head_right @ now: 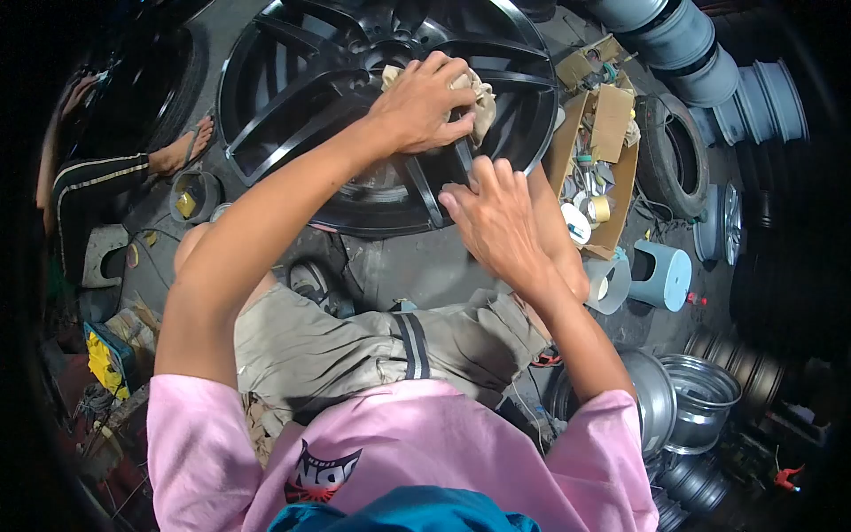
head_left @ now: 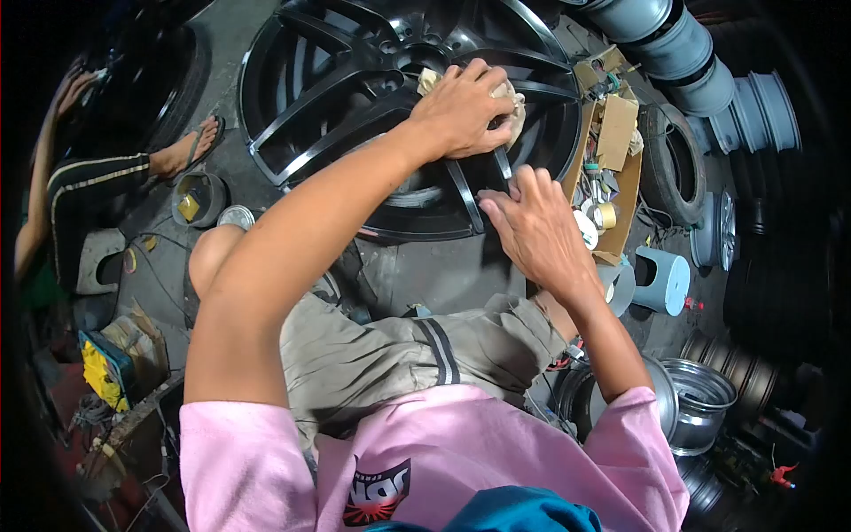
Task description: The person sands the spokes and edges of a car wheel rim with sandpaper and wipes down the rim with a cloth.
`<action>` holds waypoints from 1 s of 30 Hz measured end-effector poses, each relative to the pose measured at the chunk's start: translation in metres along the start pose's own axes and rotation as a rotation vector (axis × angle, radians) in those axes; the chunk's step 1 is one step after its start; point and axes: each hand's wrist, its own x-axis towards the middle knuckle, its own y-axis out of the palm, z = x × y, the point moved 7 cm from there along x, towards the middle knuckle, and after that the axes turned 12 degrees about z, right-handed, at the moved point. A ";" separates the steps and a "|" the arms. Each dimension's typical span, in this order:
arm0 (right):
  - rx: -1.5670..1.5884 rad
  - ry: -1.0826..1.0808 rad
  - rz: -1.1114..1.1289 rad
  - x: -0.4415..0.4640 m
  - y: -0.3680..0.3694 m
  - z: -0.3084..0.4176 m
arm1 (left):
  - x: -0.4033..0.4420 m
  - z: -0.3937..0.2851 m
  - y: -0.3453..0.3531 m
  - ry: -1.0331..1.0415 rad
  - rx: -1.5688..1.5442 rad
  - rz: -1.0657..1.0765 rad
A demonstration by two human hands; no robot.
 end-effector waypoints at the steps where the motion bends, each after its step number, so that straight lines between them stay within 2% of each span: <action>1: -0.057 -0.014 0.023 0.006 0.001 -0.001 | 0.002 -0.001 0.000 0.013 0.012 -0.039; 3: -0.215 -0.028 0.077 0.002 -0.020 -0.008 | 0.022 -0.012 -0.001 0.038 -0.009 -0.186; 9: -0.322 -0.039 0.017 -0.019 -0.030 -0.010 | 0.025 -0.012 -0.003 0.043 -0.052 -0.159; 11: -0.268 -0.033 0.016 -0.005 -0.023 -0.010 | 0.024 -0.012 -0.001 0.021 -0.044 -0.130; 15: -0.116 -0.005 -0.020 0.001 -0.014 -0.007 | 0.020 -0.013 -0.003 0.041 -0.016 -0.245; 16: -0.084 0.015 -0.013 -0.001 -0.013 -0.007 | 0.024 -0.011 0.000 0.037 -0.057 -0.156; 21: 0.030 0.035 -0.116 -0.027 -0.009 -0.010 | 0.021 -0.012 -0.003 0.036 -0.044 -0.171; 23: 0.014 0.064 -0.099 -0.040 -0.012 -0.008 | 0.024 -0.014 -0.002 0.053 -0.043 -0.203; 25: -0.051 0.058 -0.126 -0.044 -0.014 -0.003 | 0.024 -0.013 -0.001 0.031 -0.053 -0.133; 30: -0.119 0.032 -0.130 -0.014 -0.002 -0.011 | 0.024 -0.016 -0.003 0.023 -0.011 -0.130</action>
